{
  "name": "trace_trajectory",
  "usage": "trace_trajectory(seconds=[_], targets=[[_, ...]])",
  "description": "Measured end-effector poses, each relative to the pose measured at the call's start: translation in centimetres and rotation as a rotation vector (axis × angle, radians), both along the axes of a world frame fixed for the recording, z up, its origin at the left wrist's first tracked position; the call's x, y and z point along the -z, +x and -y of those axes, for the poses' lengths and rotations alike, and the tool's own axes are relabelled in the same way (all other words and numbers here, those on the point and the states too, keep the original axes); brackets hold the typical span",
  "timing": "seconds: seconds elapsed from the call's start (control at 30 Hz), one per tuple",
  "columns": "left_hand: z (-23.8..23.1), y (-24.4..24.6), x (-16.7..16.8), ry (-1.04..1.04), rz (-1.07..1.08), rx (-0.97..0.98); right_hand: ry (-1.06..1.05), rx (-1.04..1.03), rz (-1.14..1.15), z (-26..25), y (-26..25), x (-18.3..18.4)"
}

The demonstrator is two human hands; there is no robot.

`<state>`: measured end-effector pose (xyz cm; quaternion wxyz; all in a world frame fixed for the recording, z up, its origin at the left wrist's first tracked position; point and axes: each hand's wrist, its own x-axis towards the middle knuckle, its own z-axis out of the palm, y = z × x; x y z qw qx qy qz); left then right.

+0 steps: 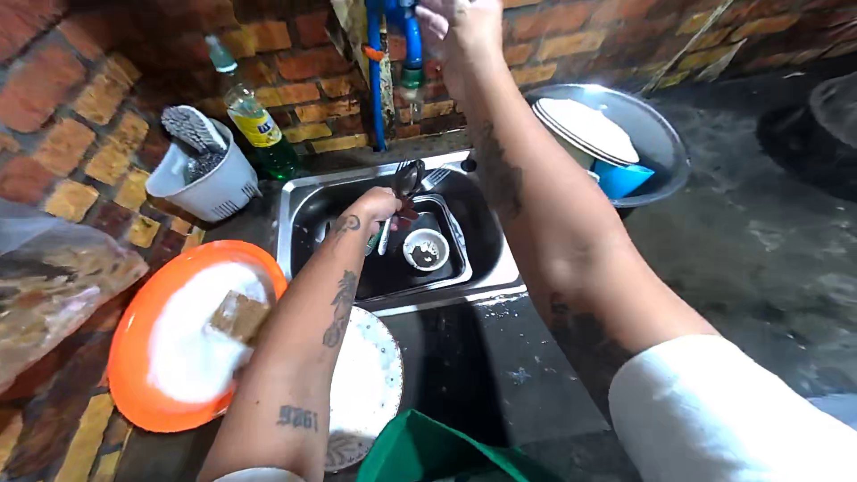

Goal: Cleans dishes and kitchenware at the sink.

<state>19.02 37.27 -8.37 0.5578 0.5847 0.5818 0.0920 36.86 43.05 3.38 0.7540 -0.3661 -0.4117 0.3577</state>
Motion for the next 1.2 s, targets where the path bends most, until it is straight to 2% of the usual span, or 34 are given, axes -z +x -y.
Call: trace_trajectory(seconds=[0.03, 0.1, 0.2, 0.23, 0.3, 0.33, 0.43, 0.5, 0.57, 0.63, 0.7, 0.77, 0.87, 0.9, 0.97, 1.03, 1.13, 1.2], targets=[[-0.1, 0.8, 0.5, 0.003, 0.026, -0.025, -0.035, -0.136, -0.124, 0.3, 0.5, 1.2], [-0.3, 1.9, 1.2, -0.017, 0.093, -0.077, -0.186, -0.252, -0.19, 0.9, 0.6, 4.7], [-1.0, 3.0, 3.0, -0.042, 0.111, -0.141, -0.642, -0.332, -0.019, 1.2, -0.8, 8.5], [-1.2, 3.1, 3.5, -0.057, 0.097, -0.156, -0.736, -0.396, 0.026, 1.1, -1.3, 9.0], [-1.5, 3.2, 4.2, -0.088, 0.079, -0.177, -0.762, -0.451, 0.12, 1.0, -1.7, 9.3], [-1.7, 3.0, 4.4, -0.106, 0.07, -0.179, -0.757, -0.409, 0.229, 0.9, -1.7, 9.4], [-2.1, 2.6, 4.3, -0.139, 0.046, -0.196, -0.768, -0.165, 0.895, 1.1, -1.3, 10.6], [-2.4, 2.0, 3.6, -0.12, 0.038, -0.15, -0.687, -0.082, 1.048, 1.7, -0.8, 12.8], [-2.6, 1.1, 2.9, -0.105, 0.062, -0.086, -0.656, -0.208, 0.973, 1.8, -0.5, 15.8], [-2.7, 0.1, 3.0, -0.118, 0.08, 0.001, -0.639, -0.372, 0.715, 2.1, -0.5, 18.3], [-2.5, -0.7, 3.1, -0.16, 0.11, 0.032, -0.657, -0.447, 0.502, 2.6, -0.7, 18.8], [-2.4, -0.9, 3.4, -0.173, 0.163, -0.003, -0.681, -0.416, 0.453, 2.7, -1.3, 18.8], [-2.1, -0.3, 3.2, -0.123, 0.143, -0.076, -0.59, -0.203, 0.35, 2.1, -2.6, 20.4], [-2.1, 0.0, 2.9, -0.104, 0.121, -0.097, -0.562, -0.148, 0.242, 1.9, -3.2, 20.7], [-2.1, 0.8, 2.8, -0.049, 0.11, -0.165, -0.595, -0.158, -0.038, 1.9, -4.5, 20.3], [-2.3, 1.8, 3.1, -0.001, 0.091, -0.208, -0.627, -0.153, -0.225, 2.1, -5.8, 19.7], [-2.7, 3.6, 3.8, 0.105, 0.055, -0.286, -0.684, -0.105, -0.243, 2.2, -6.8, 18.7], [-2.9, 4.7, 3.7, 0.195, 0.116, -0.322, -0.736, -0.148, -0.22, 2.5, -6.7, 17.5]])
